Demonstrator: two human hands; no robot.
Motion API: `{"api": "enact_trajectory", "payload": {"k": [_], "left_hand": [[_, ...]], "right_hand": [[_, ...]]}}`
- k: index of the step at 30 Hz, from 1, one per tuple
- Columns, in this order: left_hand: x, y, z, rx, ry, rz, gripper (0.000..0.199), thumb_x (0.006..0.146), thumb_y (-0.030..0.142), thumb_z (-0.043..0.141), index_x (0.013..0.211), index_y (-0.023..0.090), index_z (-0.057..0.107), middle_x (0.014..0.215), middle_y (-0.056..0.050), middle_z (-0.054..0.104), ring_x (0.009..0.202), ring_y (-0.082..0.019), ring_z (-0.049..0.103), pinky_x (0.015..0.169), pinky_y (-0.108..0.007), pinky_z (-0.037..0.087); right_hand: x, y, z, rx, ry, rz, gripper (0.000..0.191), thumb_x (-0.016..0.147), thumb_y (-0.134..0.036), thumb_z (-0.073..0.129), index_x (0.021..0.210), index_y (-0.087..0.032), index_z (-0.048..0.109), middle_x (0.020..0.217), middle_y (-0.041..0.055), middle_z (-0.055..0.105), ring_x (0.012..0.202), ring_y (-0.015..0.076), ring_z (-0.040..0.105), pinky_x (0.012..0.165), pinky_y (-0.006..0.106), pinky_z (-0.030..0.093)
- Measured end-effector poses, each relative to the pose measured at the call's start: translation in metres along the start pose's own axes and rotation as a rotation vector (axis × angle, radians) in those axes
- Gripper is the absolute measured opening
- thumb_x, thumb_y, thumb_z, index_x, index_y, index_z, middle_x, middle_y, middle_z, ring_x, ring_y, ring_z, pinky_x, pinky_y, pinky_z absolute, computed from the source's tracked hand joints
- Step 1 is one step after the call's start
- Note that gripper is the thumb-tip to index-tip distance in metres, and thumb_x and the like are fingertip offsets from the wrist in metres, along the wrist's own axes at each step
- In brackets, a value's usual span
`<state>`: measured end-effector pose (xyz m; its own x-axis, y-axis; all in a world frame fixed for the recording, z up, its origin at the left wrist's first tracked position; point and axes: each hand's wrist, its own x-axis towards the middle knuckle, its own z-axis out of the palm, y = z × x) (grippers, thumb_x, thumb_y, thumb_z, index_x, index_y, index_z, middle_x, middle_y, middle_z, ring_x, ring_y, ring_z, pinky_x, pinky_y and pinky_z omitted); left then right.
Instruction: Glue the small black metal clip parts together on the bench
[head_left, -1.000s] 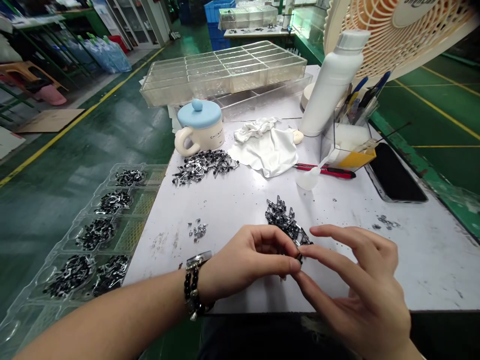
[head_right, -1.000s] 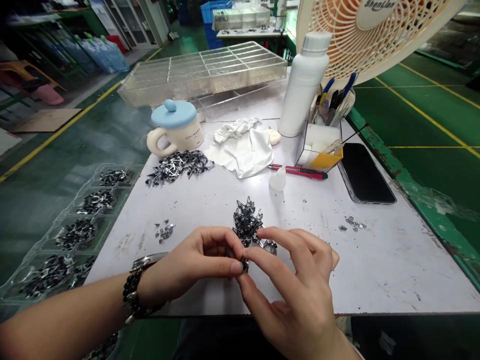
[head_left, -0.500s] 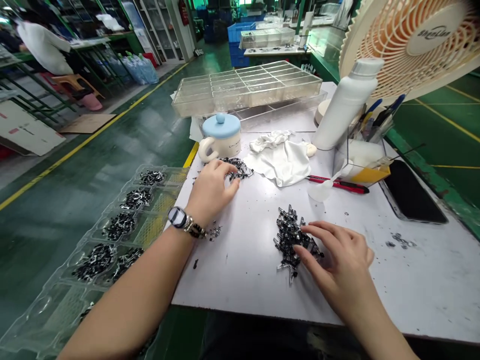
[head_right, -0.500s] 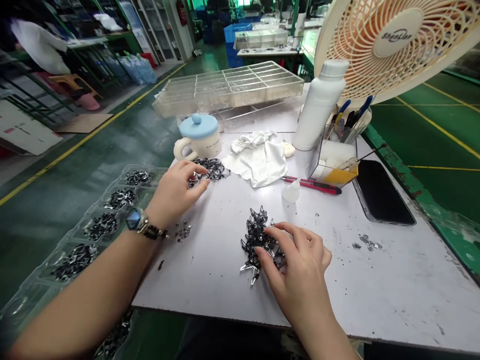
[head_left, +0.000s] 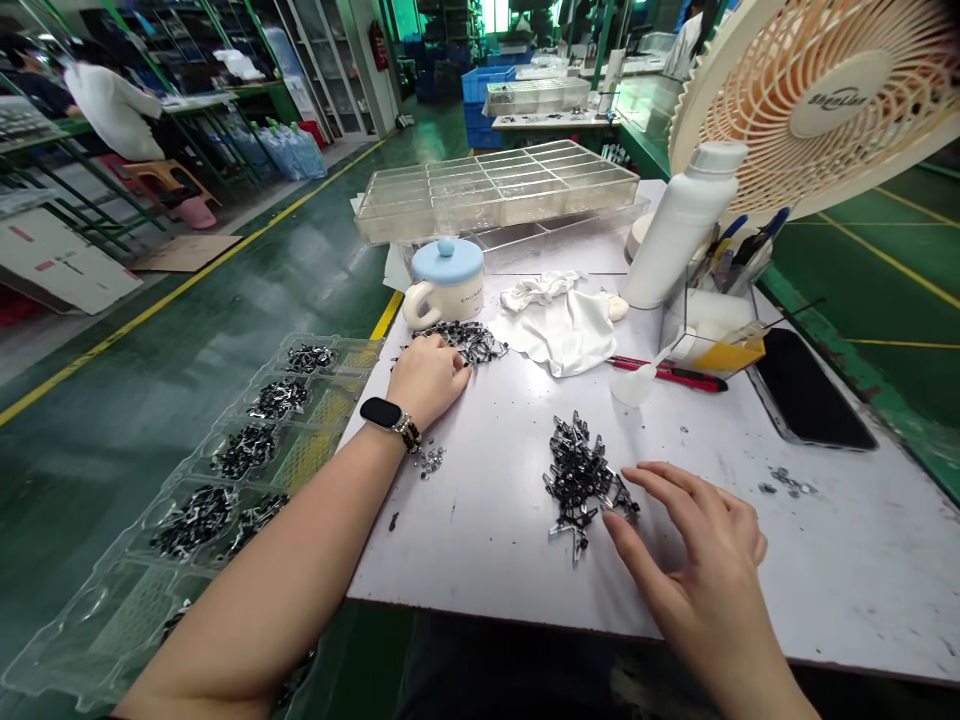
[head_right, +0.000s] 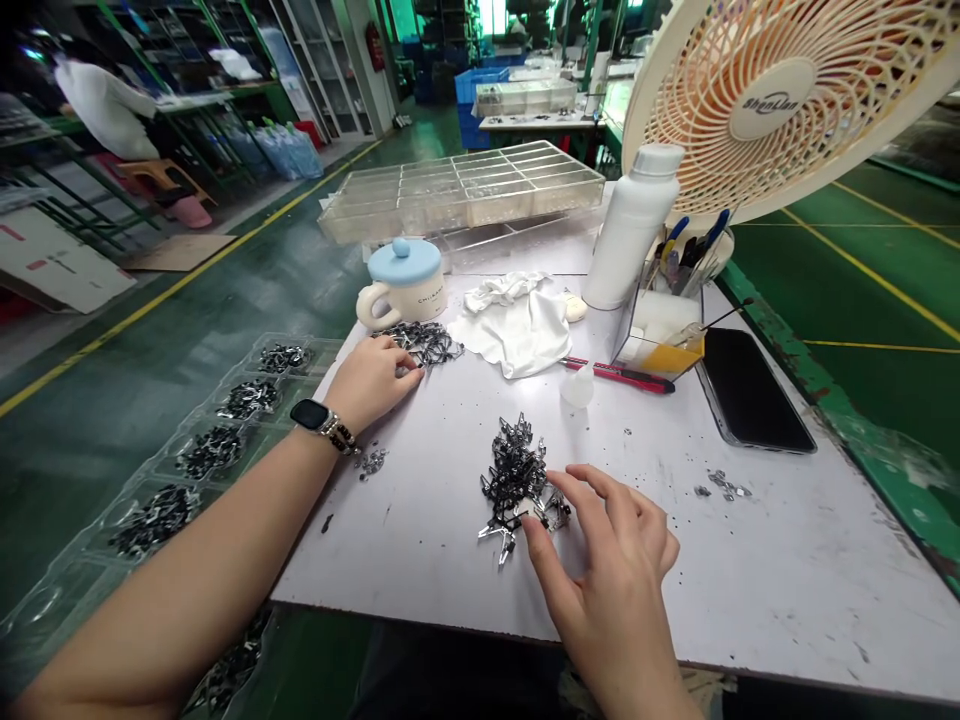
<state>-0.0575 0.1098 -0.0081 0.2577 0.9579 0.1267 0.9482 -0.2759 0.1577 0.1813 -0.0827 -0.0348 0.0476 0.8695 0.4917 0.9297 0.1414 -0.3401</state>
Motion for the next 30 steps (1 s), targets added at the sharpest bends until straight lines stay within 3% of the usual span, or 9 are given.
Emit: {"api": "enact_trajectory", "payload": {"k": [3, 6, 12, 14, 17, 20, 22, 27, 30], "left_hand": [[0.0, 0.001, 0.0, 0.004, -0.004, -0.002, 0.021, 0.086, 0.03, 0.056, 0.078, 0.012, 0.063, 0.088, -0.005, 0.06, 0.095, -0.017, 0.054, 0.091, -0.038, 0.045], [0.001, 0.001, 0.0, -0.026, 0.002, 0.015, 0.019, 0.083, 0.027, 0.058, 0.073, 0.011, 0.061, 0.086, -0.005, 0.06, 0.095, -0.017, 0.054, 0.09, -0.038, 0.044], [-0.012, 0.014, -0.017, -0.275, 0.009, 0.183, 0.015, 0.08, 0.022, 0.052, 0.073, 0.012, 0.061, 0.094, -0.01, 0.06, 0.093, -0.02, 0.053, 0.089, -0.039, 0.044], [-0.025, 0.027, -0.026, -0.423, -0.098, 0.337, 0.015, 0.081, 0.025, 0.053, 0.075, 0.014, 0.061, 0.092, -0.007, 0.061, 0.085, -0.015, 0.055, 0.08, -0.03, 0.047], [-0.046, 0.049, -0.035, -0.613, -0.384, 0.604, 0.012, 0.078, 0.024, 0.06, 0.07, 0.016, 0.062, 0.082, -0.002, 0.064, 0.071, -0.008, 0.056, 0.065, -0.018, 0.048], [-0.063, 0.063, -0.034, -0.696, -0.557, 0.731, 0.005, 0.074, 0.017, 0.063, 0.069, 0.015, 0.063, 0.079, -0.002, 0.064, 0.07, -0.008, 0.057, 0.064, -0.018, 0.048], [-0.068, 0.067, -0.031, -0.719, -0.61, 0.758, 0.003, 0.072, 0.015, 0.065, 0.069, 0.015, 0.063, 0.079, -0.003, 0.065, 0.071, -0.01, 0.058, 0.066, -0.019, 0.048], [-0.068, 0.067, -0.029, -0.756, -0.62, 0.75, 0.002, 0.073, 0.014, 0.064, 0.072, 0.015, 0.063, 0.082, -0.004, 0.065, 0.076, -0.012, 0.059, 0.071, -0.021, 0.049], [-0.069, 0.068, -0.029, -0.778, -0.495, 0.677, 0.027, 0.077, 0.034, 0.068, 0.095, 0.015, 0.063, 0.1, -0.009, 0.061, 0.089, -0.015, 0.058, 0.079, -0.025, 0.049]], "right_hand": [[-0.003, -0.011, -0.004, 0.044, -0.042, 0.108, 0.034, 0.088, -0.048, 0.052, 0.113, -0.026, 0.057, 0.118, 0.0047, 0.057, 0.104, 0.0272, 0.043, 0.081, 0.039, 0.028], [-0.005, -0.015, -0.006, 0.054, -0.053, 0.126, 0.033, 0.088, -0.047, 0.051, 0.113, -0.026, 0.058, 0.118, 0.0057, 0.057, 0.105, 0.0277, 0.044, 0.082, 0.04, 0.029], [0.0, -0.006, -0.008, 0.069, -0.003, -0.057, 0.027, 0.086, -0.04, 0.057, 0.109, -0.025, 0.059, 0.11, 0.0039, 0.061, 0.099, 0.0227, 0.051, 0.08, 0.037, 0.035], [0.004, -0.007, -0.014, 0.181, -0.031, -0.05, 0.022, 0.088, -0.032, 0.056, 0.108, -0.025, 0.058, 0.107, 0.0021, 0.062, 0.099, 0.0182, 0.054, 0.082, 0.034, 0.04], [0.011, -0.016, -0.022, 0.405, -0.089, -0.017, 0.023, 0.088, -0.022, 0.055, 0.112, -0.024, 0.057, 0.103, 0.0016, 0.062, 0.096, 0.0114, 0.059, 0.081, 0.025, 0.048], [0.019, -0.028, -0.025, 0.592, -0.161, -0.072, 0.029, 0.087, -0.017, 0.056, 0.115, -0.021, 0.057, 0.095, 0.0025, 0.063, 0.083, 0.0084, 0.061, 0.072, 0.019, 0.053], [0.021, -0.034, -0.024, 0.665, -0.212, -0.078, 0.023, 0.085, -0.014, 0.057, 0.106, -0.021, 0.062, 0.088, 0.0013, 0.064, 0.076, 0.0076, 0.062, 0.067, 0.017, 0.054], [0.02, -0.036, -0.018, 0.673, -0.218, 0.069, 0.007, 0.08, -0.017, 0.061, 0.082, -0.022, 0.066, 0.073, -0.0025, 0.066, 0.063, 0.0074, 0.062, 0.058, 0.015, 0.053], [0.018, -0.032, -0.016, 0.725, -0.165, 0.292, 0.004, 0.078, -0.024, 0.066, 0.082, -0.023, 0.068, 0.071, -0.002, 0.067, 0.058, 0.0083, 0.063, 0.055, 0.014, 0.053]]}}
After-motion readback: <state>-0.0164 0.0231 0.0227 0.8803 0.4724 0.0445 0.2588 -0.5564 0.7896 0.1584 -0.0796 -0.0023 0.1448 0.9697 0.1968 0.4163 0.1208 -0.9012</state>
